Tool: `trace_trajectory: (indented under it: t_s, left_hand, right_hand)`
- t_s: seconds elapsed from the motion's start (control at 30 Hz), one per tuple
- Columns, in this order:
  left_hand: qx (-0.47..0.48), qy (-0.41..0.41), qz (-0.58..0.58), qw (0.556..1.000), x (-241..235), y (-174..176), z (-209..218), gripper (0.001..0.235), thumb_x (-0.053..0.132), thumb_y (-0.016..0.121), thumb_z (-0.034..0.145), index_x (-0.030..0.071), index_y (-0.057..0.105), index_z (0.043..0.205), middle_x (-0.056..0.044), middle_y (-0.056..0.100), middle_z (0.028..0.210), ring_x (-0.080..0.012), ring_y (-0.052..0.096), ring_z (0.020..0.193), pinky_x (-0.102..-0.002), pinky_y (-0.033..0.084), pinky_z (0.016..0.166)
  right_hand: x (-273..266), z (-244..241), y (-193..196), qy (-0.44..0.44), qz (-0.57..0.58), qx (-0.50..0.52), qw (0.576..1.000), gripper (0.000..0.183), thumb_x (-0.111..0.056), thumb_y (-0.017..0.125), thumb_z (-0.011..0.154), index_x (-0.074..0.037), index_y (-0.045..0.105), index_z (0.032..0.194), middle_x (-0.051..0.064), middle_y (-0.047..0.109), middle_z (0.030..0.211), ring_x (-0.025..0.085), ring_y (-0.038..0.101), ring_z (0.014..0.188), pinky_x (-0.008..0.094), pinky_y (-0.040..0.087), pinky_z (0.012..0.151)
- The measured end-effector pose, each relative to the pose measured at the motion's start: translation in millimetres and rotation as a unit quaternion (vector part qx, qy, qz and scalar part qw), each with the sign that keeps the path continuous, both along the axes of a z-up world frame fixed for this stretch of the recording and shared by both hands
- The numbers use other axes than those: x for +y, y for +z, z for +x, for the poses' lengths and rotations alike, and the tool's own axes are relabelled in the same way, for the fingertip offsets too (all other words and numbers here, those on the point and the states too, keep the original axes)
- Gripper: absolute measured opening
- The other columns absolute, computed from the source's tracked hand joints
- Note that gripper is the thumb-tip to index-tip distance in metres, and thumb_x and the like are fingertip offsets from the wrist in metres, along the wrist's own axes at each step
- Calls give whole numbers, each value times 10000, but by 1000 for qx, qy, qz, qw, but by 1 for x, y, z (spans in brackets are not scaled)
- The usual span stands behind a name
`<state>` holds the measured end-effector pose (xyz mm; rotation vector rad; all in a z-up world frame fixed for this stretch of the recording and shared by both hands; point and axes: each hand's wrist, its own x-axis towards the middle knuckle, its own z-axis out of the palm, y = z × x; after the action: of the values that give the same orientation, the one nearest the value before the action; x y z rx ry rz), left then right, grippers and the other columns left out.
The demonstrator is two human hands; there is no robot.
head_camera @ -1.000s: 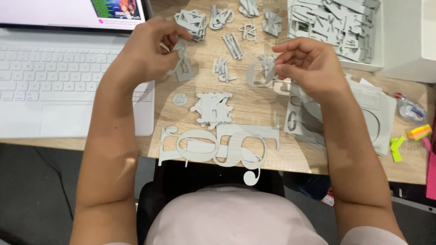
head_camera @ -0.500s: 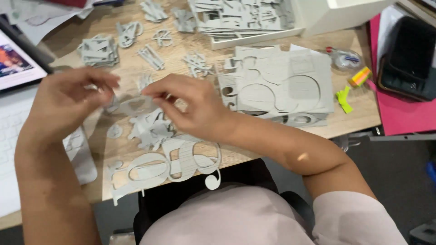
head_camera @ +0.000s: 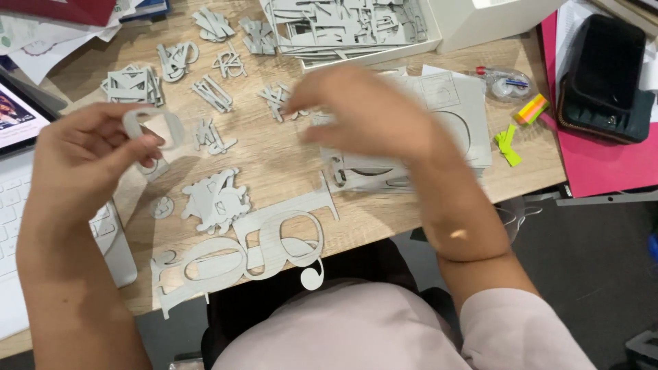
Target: Punching out pre-cut cardboard letters and shapes from a template sheet on a desk and organizing them.
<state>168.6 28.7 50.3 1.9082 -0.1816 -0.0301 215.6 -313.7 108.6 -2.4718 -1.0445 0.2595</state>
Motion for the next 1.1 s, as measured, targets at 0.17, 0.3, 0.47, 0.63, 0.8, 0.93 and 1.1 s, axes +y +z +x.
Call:
trace_trajectory:
  t_s: [0.17,0.3,0.47,0.63,0.8,0.93,1.1]
  left_hand:
    - [1,66,-3,998,16,-10,5,316,-43,666,1079,-3,607,1387,-139,648,930,-194,644,761,-279,587,774]
    - [-6,60,16,998,17,-7,5,383,-69,651,1052,-1,559,1417,-35,411,723,-169,605,762,-300,627,810]
    - [-3,84,39,996,13,-1,4,402,-70,672,1040,23,576,1419,-8,354,704,-183,653,755,-286,588,781]
    - [1,92,-8,996,18,4,1,451,-95,712,975,3,587,1396,-41,494,786,-162,681,840,-264,648,816]
    - [-10,78,-41,996,22,-8,8,331,-62,662,1042,24,575,1349,16,351,736,-173,700,849,-275,633,734]
    - [14,98,-28,995,-12,17,7,342,-75,608,1041,43,468,1330,-124,673,1070,-182,704,928,-257,626,755]
    - [114,20,47,992,-69,36,18,405,-102,480,932,101,753,1151,-81,774,1100,-122,665,814,-165,538,617]
  right_hand:
    - [-90,17,18,-262,-147,23,953,582,-220,873,780,-94,701,1321,119,726,1249,298,679,1113,479,521,920]
    - [-93,22,26,-341,-234,133,900,814,-295,893,734,-225,589,1486,104,614,1423,318,589,1258,547,505,907]
    - [-102,38,1,-322,-250,127,904,643,-284,909,675,-222,722,1287,-11,723,1258,199,643,1186,461,508,872]
    - [-94,33,5,-344,-231,113,903,556,-175,931,719,-127,739,1239,109,691,1312,311,645,1168,502,530,909]
    - [-130,41,-7,-259,-147,55,953,381,-239,853,838,-106,782,1188,97,710,1051,252,613,1026,458,485,765]
    - [-126,38,-4,-219,-64,69,971,226,-196,756,953,-44,763,1120,103,772,1023,236,721,985,403,571,823]
    - [-111,54,-31,-170,450,100,871,236,-124,812,944,-100,648,1113,-62,669,943,-18,603,846,103,475,752]
